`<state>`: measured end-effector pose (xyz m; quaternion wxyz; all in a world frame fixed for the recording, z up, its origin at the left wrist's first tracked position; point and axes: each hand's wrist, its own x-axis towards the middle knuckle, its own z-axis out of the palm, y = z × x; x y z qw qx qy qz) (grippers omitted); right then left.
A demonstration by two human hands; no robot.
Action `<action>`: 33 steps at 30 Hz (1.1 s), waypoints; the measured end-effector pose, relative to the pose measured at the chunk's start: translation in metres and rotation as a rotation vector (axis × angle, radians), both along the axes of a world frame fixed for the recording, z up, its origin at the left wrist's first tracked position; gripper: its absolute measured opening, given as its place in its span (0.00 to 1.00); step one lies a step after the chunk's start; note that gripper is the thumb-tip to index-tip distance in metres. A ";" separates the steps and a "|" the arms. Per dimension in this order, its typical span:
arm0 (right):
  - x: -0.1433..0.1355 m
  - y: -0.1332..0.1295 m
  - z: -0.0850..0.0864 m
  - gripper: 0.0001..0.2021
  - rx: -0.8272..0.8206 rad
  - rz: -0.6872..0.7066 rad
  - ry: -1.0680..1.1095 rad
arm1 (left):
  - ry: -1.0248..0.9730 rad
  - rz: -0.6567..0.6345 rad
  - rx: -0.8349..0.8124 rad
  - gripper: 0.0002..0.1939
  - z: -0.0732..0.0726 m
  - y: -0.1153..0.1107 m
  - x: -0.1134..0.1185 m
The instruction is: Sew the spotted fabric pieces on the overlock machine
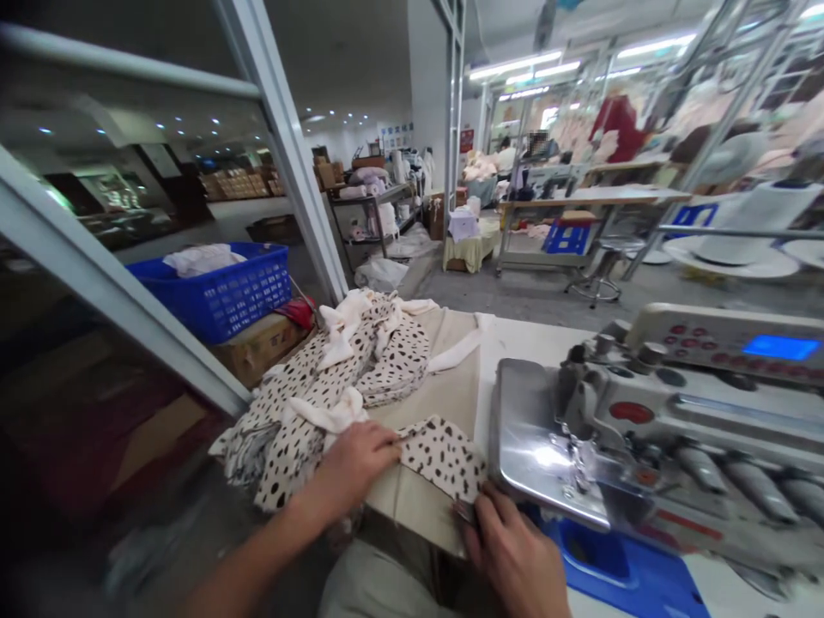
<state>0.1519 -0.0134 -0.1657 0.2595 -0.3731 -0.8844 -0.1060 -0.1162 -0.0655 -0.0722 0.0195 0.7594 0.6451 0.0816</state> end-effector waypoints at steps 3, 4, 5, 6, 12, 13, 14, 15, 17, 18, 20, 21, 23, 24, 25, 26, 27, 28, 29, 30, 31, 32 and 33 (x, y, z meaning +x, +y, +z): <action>-0.003 0.001 -0.005 0.20 0.011 0.093 0.041 | -0.017 -0.098 -0.031 0.19 0.006 -0.008 0.001; -0.004 0.001 -0.006 0.20 0.005 0.102 0.054 | -0.011 -0.049 -0.026 0.19 0.011 -0.008 -0.002; -0.005 0.001 -0.008 0.20 -0.003 0.100 0.069 | -0.008 0.007 -0.025 0.18 0.018 -0.007 -0.008; -0.006 0.001 -0.009 0.20 -0.013 0.095 0.087 | -0.008 0.072 -0.023 0.17 0.027 -0.005 -0.018; 0.003 0.004 -0.013 0.17 -0.085 0.139 0.194 | -0.030 0.600 0.040 0.12 0.060 0.010 -0.127; 0.005 0.004 -0.014 0.16 -0.089 0.149 0.203 | -0.052 0.663 0.016 0.09 0.058 0.012 -0.144; 0.006 0.005 -0.015 0.15 -0.092 0.153 0.208 | -0.082 0.704 -0.014 0.08 0.054 0.013 -0.158; 0.007 0.005 -0.016 0.15 -0.092 0.156 0.209 | -0.118 0.729 -0.036 0.09 0.050 0.014 -0.169; 0.007 0.005 -0.018 0.15 -0.085 0.150 0.197 | -0.198 0.750 -0.047 0.12 0.044 0.015 -0.183; 0.007 0.005 -0.019 0.15 -0.078 0.150 0.182 | -0.239 0.758 -0.030 0.13 0.045 0.015 -0.188; 0.005 0.004 -0.020 0.16 -0.060 0.158 0.144 | -0.324 0.785 0.042 0.13 0.052 0.016 -0.195; 0.004 0.003 -0.020 0.17 -0.049 0.159 0.130 | -0.369 0.803 0.089 0.12 0.059 0.017 -0.197; 0.003 0.003 -0.019 0.18 -0.036 0.156 0.112 | -0.480 0.829 0.189 0.07 0.075 0.019 -0.196; 0.003 0.003 -0.019 0.18 -0.033 0.151 0.112 | -0.547 0.827 0.232 0.05 0.083 0.021 -0.192; 0.003 0.002 -0.019 0.18 -0.032 0.150 0.115 | -0.620 0.809 0.264 0.07 0.090 0.023 -0.186; 0.003 0.003 -0.018 0.18 -0.029 0.155 0.122 | -0.697 0.778 0.286 0.11 0.096 0.025 -0.176; 0.003 0.003 -0.017 0.17 -0.026 0.161 0.128 | -0.769 0.737 0.298 0.16 0.100 0.028 -0.164; 0.003 0.003 -0.017 0.17 -0.023 0.164 0.135 | -0.829 0.692 0.300 0.21 0.104 0.030 -0.151; 0.003 0.003 -0.016 0.17 -0.023 0.166 0.139 | -0.900 0.639 0.298 0.25 0.107 0.032 -0.136; 0.003 0.003 -0.015 0.17 -0.024 0.167 0.141 | -0.994 0.576 0.292 0.28 0.109 0.033 -0.121; 0.002 0.003 -0.014 0.17 -0.025 0.165 0.141 | -1.108 0.507 0.282 0.30 0.111 0.034 -0.108; 0.002 0.003 -0.013 0.16 -0.025 0.163 0.140 | -1.228 0.435 0.267 0.31 0.111 0.034 -0.096; 0.002 0.003 -0.012 0.16 -0.026 0.160 0.136 | -1.335 0.367 0.244 0.31 0.111 0.033 -0.087</action>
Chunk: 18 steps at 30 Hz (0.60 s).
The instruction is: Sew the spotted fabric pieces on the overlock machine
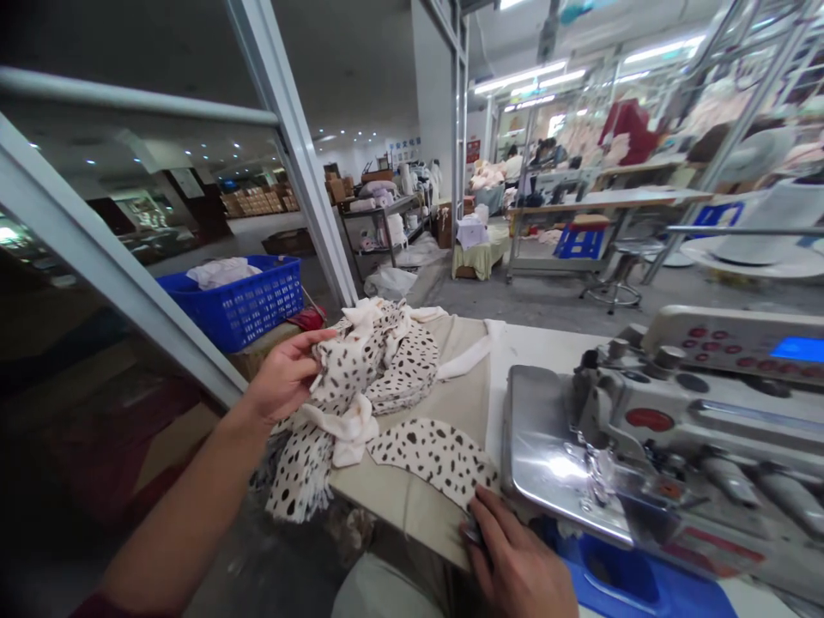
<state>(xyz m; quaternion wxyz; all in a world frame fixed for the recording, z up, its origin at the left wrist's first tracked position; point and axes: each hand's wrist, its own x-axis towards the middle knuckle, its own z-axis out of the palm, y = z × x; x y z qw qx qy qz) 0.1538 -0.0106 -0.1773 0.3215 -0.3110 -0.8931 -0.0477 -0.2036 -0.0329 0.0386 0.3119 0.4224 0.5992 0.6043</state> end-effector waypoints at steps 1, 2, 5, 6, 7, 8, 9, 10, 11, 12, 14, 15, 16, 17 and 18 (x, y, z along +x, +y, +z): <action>0.000 0.000 0.001 0.16 0.001 -0.001 -0.007 | -0.057 -0.050 0.023 0.30 -0.002 -0.002 0.006; 0.000 -0.001 0.002 0.17 0.000 -0.002 -0.017 | -0.037 -0.066 0.013 0.27 -0.005 -0.005 0.009; 0.000 -0.004 0.004 0.17 -0.016 -0.016 -0.045 | 0.294 0.014 -0.146 0.17 -0.024 -0.018 0.005; 0.000 -0.005 0.005 0.17 -0.025 -0.021 -0.049 | 0.447 0.056 -0.212 0.14 -0.031 -0.023 0.001; 0.000 -0.006 0.005 0.16 -0.033 -0.025 -0.052 | 0.618 0.105 -0.275 0.11 -0.039 -0.029 -0.002; -0.001 -0.006 0.005 0.16 -0.042 -0.028 -0.054 | 0.795 0.159 -0.335 0.09 -0.046 -0.034 -0.003; -0.001 -0.007 0.005 0.16 -0.049 -0.030 -0.058 | 0.974 0.215 -0.384 0.10 -0.051 -0.039 -0.003; -0.001 -0.007 0.004 0.16 -0.056 -0.032 -0.062 | 1.153 0.263 -0.422 0.12 -0.056 -0.042 -0.001; -0.001 -0.007 0.003 0.16 -0.060 -0.034 -0.065 | 1.296 0.269 -0.440 0.16 -0.059 -0.044 0.003; -0.001 -0.006 0.002 0.15 -0.061 -0.035 -0.067 | 1.379 0.202 -0.439 0.18 -0.061 -0.043 0.009; -0.001 -0.006 0.002 0.14 -0.055 -0.042 -0.070 | 1.435 -0.124 -0.410 0.19 -0.065 -0.036 0.022; -0.002 -0.006 0.003 0.14 -0.054 -0.049 -0.076 | 1.425 -0.319 -0.403 0.18 -0.067 -0.029 0.027; -0.004 -0.007 0.005 0.13 -0.056 -0.064 -0.088 | 1.404 -0.481 -0.408 0.16 -0.070 -0.021 0.032; -0.006 -0.008 0.009 0.12 -0.062 -0.083 -0.107 | 1.382 -0.592 -0.423 0.13 -0.072 -0.013 0.036; -0.010 -0.011 0.014 0.12 -0.074 -0.100 -0.132 | 1.367 -0.650 -0.443 0.11 -0.075 -0.005 0.038</action>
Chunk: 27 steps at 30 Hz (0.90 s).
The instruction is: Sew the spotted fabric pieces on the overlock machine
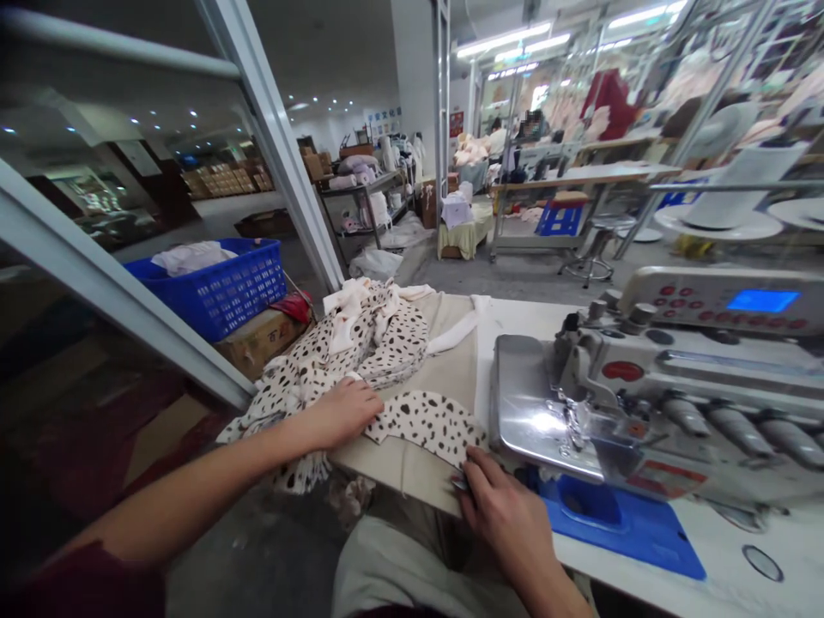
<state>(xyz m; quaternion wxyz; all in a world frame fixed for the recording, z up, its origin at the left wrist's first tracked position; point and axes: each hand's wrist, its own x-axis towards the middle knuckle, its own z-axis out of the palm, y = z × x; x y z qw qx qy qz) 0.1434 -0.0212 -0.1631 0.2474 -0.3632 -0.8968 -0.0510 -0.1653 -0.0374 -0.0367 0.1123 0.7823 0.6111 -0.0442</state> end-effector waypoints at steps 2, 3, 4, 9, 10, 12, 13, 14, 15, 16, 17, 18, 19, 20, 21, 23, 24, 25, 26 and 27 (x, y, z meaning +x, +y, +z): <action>-0.014 -0.006 0.016 0.09 -0.054 -0.002 -0.066 | -0.006 -0.001 -0.038 0.05 -0.003 0.016 0.001; -0.025 -0.010 0.026 0.08 -0.094 0.025 -0.103 | -0.015 -0.003 -0.043 0.03 -0.003 0.023 -0.001; -0.037 -0.014 0.036 0.07 -0.147 0.074 -0.138 | -0.030 -0.011 -0.051 0.02 0.000 0.029 -0.003; -0.118 -0.018 0.070 0.09 -0.331 0.262 -0.239 | -0.194 -0.016 -0.012 0.05 0.035 0.049 -0.027; -0.133 -0.016 0.071 0.10 -0.372 0.230 -0.237 | -0.235 0.004 0.011 0.07 0.043 0.049 -0.032; -0.156 -0.011 0.069 0.12 -0.426 0.145 -0.209 | -0.312 0.055 0.057 0.12 0.056 0.047 -0.043; -0.164 -0.009 0.067 0.12 -0.440 0.115 -0.189 | -0.346 0.079 0.077 0.14 0.061 0.044 -0.047; -0.168 -0.006 0.065 0.12 -0.449 0.095 -0.168 | -0.374 0.099 0.093 0.16 0.066 0.039 -0.050; -0.169 -0.003 0.063 0.12 -0.455 0.083 -0.146 | -0.404 0.117 0.112 0.17 0.069 0.033 -0.051; -0.166 0.000 0.062 0.11 -0.466 0.066 -0.116 | -0.440 0.131 0.131 0.18 0.072 0.026 -0.051; -0.161 0.003 0.061 0.10 -0.482 0.041 -0.074 | -0.485 0.142 0.151 0.18 0.073 0.019 -0.049; -0.153 0.005 0.062 0.09 -0.497 0.010 -0.033 | -0.539 0.149 0.164 0.17 0.073 0.011 -0.044; -0.143 0.008 0.063 0.09 -0.522 -0.023 0.032 | -0.603 0.158 0.164 0.15 0.071 0.004 -0.037; -0.132 0.009 0.064 0.09 -0.564 -0.054 0.136 | -0.673 0.171 0.148 0.13 0.067 -0.002 -0.027; -0.120 0.010 0.067 0.10 -0.622 -0.076 0.280 | -0.740 0.187 0.114 0.10 0.062 -0.008 -0.015; -0.096 0.009 0.073 0.12 -0.756 -0.089 0.630 | -0.857 0.243 0.030 0.09 0.046 -0.014 0.014; -0.085 0.007 0.076 0.13 -0.824 -0.080 0.794 | -0.908 0.262 0.005 0.09 0.038 -0.015 0.029; -0.074 0.005 0.079 0.13 -0.890 -0.066 0.923 | -0.952 0.269 -0.011 0.10 0.031 -0.015 0.044; -0.063 0.002 0.083 0.13 -0.953 -0.052 0.999 | -0.989 0.265 -0.016 0.10 0.024 -0.013 0.059; -0.054 -0.001 0.086 0.13 -1.015 -0.045 1.052 | -1.017 0.251 -0.017 0.10 0.020 -0.011 0.072</action>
